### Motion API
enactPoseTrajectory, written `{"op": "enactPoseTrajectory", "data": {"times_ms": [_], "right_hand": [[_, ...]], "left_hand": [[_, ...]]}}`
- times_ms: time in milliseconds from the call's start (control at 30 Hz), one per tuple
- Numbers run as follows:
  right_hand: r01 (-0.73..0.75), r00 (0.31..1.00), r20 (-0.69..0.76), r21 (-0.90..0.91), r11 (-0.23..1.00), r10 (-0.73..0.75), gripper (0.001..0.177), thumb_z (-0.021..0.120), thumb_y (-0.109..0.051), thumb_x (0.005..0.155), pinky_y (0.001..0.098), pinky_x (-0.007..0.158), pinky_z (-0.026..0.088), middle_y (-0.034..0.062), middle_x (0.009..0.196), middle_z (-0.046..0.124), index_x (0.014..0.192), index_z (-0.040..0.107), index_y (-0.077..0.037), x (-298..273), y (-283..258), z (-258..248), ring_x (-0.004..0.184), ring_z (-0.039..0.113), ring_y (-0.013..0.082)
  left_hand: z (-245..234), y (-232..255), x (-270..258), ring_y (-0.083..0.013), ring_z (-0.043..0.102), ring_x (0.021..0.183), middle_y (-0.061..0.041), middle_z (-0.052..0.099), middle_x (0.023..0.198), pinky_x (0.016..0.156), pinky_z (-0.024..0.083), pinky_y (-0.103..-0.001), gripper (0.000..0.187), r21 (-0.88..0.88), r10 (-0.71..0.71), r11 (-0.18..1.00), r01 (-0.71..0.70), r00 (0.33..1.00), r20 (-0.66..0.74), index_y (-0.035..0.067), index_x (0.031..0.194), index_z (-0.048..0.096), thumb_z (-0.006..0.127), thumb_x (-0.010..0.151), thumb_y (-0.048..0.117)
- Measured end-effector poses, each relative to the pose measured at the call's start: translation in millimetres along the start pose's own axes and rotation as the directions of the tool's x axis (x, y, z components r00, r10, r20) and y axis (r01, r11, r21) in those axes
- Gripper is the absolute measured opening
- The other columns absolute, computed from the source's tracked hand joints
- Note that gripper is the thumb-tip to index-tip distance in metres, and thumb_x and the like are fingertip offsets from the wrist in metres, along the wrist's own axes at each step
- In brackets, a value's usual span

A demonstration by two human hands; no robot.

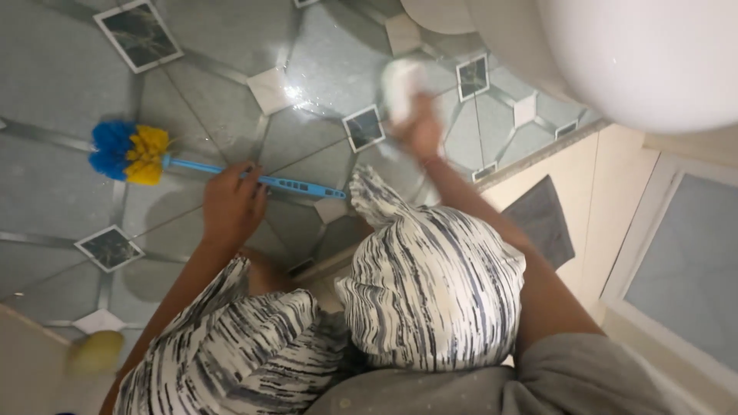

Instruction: Scrubbing the bathroom floor tiles using a brush and cleaning solution.

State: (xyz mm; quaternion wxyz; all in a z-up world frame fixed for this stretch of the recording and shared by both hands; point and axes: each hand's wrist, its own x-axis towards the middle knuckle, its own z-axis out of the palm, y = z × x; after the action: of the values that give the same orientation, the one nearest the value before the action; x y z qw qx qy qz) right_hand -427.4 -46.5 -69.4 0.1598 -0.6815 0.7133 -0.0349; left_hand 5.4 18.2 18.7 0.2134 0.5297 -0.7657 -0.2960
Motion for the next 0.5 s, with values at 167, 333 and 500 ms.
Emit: {"op": "enactPoseTrajectory", "data": {"times_ms": [167, 333, 500], "right_hand": [[-0.107, 0.904, -0.399, 0.132, 0.985, 0.151, 0.084, 0.078, -0.027, 0.092, 0.0454, 0.112, 0.051, 0.021, 0.156, 0.055, 0.161, 0.04, 0.002, 20, 30, -36, 0.131, 0.059, 0.039], [0.061, 0.918, 0.391, 0.012, 0.998, -0.061, 0.063, 0.073, -0.043, 0.094, 0.0469, 0.095, 0.055, 0.0208, 0.127, 0.062, 0.147, 0.055, -0.014, -16, -99, 6, 0.113, 0.065, 0.0364], [0.018, 1.0, 0.019, 0.045, 0.999, -0.019, 0.071, 0.084, -0.044, 0.088, 0.0472, 0.091, 0.054, 0.0194, 0.124, 0.062, 0.137, 0.052, -0.005, 8, -1, 16, 0.11, 0.064, 0.0371]], "left_hand": [[8, 5, 8, -0.0375, 0.064, 0.114, -0.016, 0.063, 0.13, 0.095, 0.05, -0.049, 0.037, -0.05, 0.037, 0.998, -0.036, 0.999, 0.015, 0.005, 0.124, 0.067, 0.075, 0.088, 0.01], [10, 17, 12, -0.0372, 0.063, 0.109, -0.017, 0.063, 0.133, 0.092, 0.048, -0.05, 0.041, 0.01, 0.044, 0.999, -0.044, 0.997, 0.061, 0.005, 0.126, 0.068, 0.077, 0.086, 0.012], [-2, 3, -3, -0.0344, 0.063, 0.11, -0.015, 0.063, 0.133, 0.094, 0.047, -0.05, 0.039, 0.005, -0.006, 1.0, 0.006, 1.0, 0.026, 0.006, 0.125, 0.068, 0.077, 0.088, 0.012]]}}
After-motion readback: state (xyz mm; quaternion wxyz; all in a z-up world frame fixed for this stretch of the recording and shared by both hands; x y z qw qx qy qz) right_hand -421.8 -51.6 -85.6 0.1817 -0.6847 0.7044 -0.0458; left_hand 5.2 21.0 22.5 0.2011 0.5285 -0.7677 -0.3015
